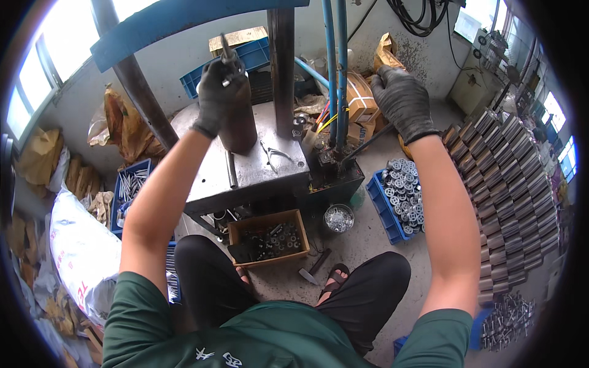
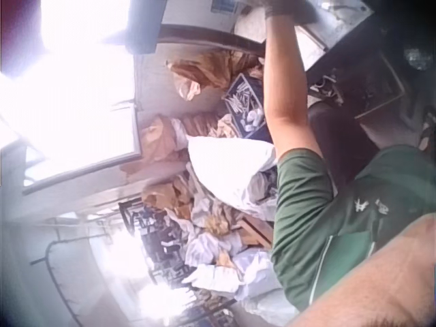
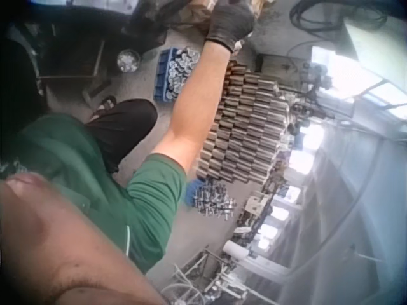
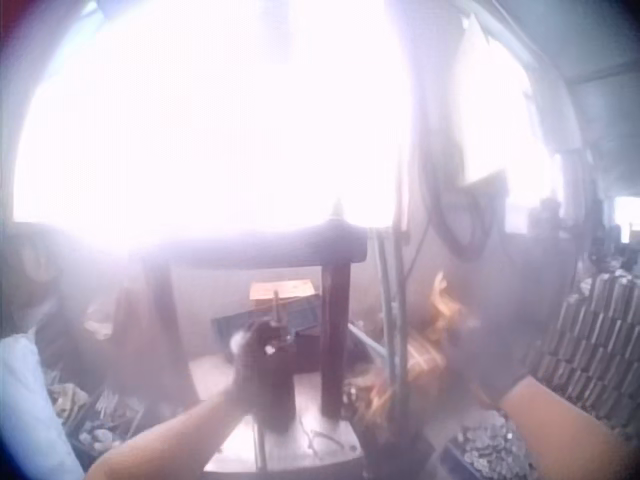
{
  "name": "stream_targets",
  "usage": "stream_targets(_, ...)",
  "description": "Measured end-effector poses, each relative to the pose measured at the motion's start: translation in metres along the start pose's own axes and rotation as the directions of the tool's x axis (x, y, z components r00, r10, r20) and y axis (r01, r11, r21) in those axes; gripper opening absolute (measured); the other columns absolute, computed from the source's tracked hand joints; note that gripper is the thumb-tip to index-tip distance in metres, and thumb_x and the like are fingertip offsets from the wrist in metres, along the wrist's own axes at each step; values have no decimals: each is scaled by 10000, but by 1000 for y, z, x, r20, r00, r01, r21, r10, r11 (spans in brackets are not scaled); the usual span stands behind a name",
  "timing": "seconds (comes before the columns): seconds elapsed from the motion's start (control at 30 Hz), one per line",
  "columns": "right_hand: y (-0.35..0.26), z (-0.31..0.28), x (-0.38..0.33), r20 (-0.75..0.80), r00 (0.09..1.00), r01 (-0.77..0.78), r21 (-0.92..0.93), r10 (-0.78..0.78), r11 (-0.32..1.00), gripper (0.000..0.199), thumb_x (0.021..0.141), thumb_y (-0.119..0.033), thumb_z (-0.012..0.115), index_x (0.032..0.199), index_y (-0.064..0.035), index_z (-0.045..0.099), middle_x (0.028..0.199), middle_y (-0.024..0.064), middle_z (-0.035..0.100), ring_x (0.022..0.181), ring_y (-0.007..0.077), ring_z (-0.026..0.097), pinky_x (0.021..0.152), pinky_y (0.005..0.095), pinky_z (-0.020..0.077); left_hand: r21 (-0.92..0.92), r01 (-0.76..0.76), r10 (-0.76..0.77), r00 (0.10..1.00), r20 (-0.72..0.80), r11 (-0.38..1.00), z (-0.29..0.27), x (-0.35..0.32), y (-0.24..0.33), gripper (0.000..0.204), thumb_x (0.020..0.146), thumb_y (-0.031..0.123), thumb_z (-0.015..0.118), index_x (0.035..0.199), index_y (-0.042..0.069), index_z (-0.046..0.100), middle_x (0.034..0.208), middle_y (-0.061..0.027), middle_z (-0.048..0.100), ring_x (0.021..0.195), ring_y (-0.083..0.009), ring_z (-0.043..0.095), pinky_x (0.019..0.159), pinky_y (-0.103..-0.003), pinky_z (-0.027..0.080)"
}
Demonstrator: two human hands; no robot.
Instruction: Operating an industrial press to assemble small metal components and hardware.
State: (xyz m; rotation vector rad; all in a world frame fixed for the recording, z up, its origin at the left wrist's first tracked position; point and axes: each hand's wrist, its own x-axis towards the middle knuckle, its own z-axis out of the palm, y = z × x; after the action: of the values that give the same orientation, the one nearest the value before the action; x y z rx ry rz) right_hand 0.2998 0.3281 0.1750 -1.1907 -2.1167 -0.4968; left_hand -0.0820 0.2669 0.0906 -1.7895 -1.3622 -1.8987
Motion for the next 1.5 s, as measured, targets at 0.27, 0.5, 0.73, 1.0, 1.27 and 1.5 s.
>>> stream_targets(0.27,-35,-52,-108,-85,952,306,253,-294,918,98,913,-115,683,997,-70,660,838,162,661,800,372,684,705,457,563,-788,483,-415,852,320,383,-4,-199,119,549,852,-9,816,1338,97,583,1145,-38,600,1096,-192,598,969,-351,534)
stream_targets(0.5,-92,-24,-247,350,929,-270,864,-121,424,334,970,-276,666,1195,-29,662,997,144,713,919,333,705,794,438,580,-281,364,-249,894,373,888,-14,-260,149,561,780,-33,837,1290,96,638,1283,-103,608,1164,-232,623,1020,-356,526)
stream_targets(0.73,-142,63,-309,909,284,-743,9,-304,-669,805,963,-800,377,1281,-99,611,1157,127,652,949,300,659,797,534,569,-228,160,57,688,724,960,-17,-269,161,606,751,82,847,1323,120,651,1321,-140,625,1209,-372,616,1030,-446,519)
stream_targets(1.0,-161,89,-327,980,195,-856,148,-44,-496,623,1009,-683,491,1239,-122,636,943,4,637,745,125,595,591,300,499,-157,838,-372,390,842,522,-7,-292,132,419,919,88,752,1315,8,642,1171,-84,728,1029,-116,678,930,-304,573)
stream_targets(1.27,-142,121,-342,342,933,-361,894,117,266,480,1093,-464,478,1253,-46,648,902,21,650,810,114,616,780,312,537,130,521,-450,554,701,844,-10,-276,136,364,821,113,806,1164,49,704,1068,-105,710,961,-220,720,872,-345,585)
stream_targets(1.5,-136,63,-317,793,606,-744,591,56,-312,322,1069,-310,596,1252,-56,673,1032,21,673,938,95,614,895,283,500,204,377,-422,696,582,904,-17,-269,131,412,772,110,843,1149,55,687,1027,-107,694,937,-220,697,839,-348,575)
